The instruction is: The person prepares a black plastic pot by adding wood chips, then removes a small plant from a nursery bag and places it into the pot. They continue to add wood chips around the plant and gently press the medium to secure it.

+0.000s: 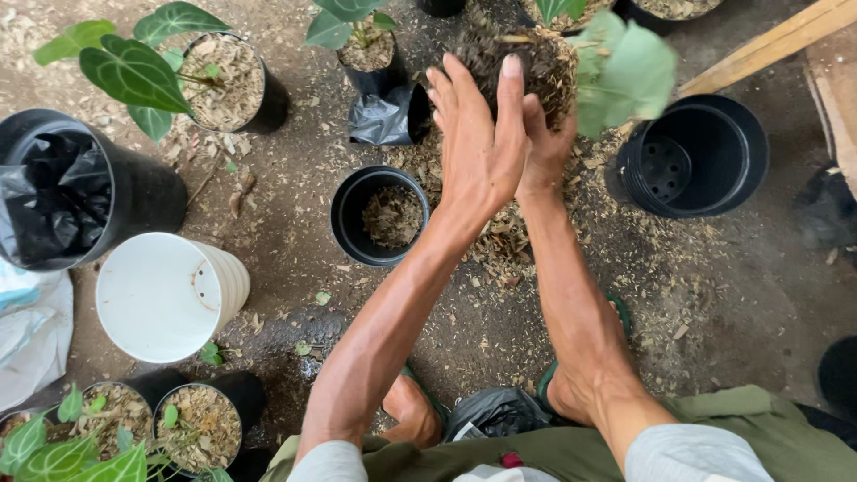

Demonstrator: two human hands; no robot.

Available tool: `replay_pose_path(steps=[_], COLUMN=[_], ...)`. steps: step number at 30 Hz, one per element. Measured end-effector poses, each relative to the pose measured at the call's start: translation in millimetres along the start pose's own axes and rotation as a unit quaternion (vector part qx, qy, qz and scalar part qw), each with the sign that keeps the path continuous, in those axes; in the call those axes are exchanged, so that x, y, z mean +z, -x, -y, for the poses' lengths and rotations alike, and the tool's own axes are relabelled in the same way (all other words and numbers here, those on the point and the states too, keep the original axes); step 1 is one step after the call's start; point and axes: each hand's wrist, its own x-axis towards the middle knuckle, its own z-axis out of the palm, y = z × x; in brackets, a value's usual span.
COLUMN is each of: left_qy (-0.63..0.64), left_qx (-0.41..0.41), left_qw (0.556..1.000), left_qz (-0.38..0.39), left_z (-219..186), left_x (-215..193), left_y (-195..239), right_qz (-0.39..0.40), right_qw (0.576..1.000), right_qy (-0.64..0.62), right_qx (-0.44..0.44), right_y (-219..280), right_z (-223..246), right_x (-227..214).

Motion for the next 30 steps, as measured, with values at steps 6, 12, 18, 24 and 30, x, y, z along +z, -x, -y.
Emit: replay_pose_path(steps=[6, 12, 18, 24, 30], left_qy=[0.271, 0.535, 0.582, 0.611, 0.594], left_qx=[-0.089, -0.159, -0.196, -0.177, -0.208], left_qw=[0.956, 0.827, 0.789, 0.766, 0.773], left_qz=[-0.063, -0.057, 0.013, 0.092, 0.08], left_z=[38.2, 103.0, 137.7, 140.8, 136.1], left_x=[6.1, 34.9, 36.4, 29.0, 22.0], left_y=[-21.0, -31.2, -34.7, -31.4, -33.4], right_qz=[0.096, 0.155, 0.231, 0.215, 0.203], right_qw=[0.971, 0.797, 0.77, 0.796, 0.783], right_qy=[0.196, 0.562, 0.58, 0.552, 0.574], right_qx=[-0.098, -0.156, -0.133, -0.124, -0.128], right_y=[-12.1, -19.9, -9.8, 0.3, 3.5], right_z=[19.5, 35.4, 46.3, 41.7, 35.9], right_x=[-0.3, 5.9, 22.2, 33.2, 37.5])
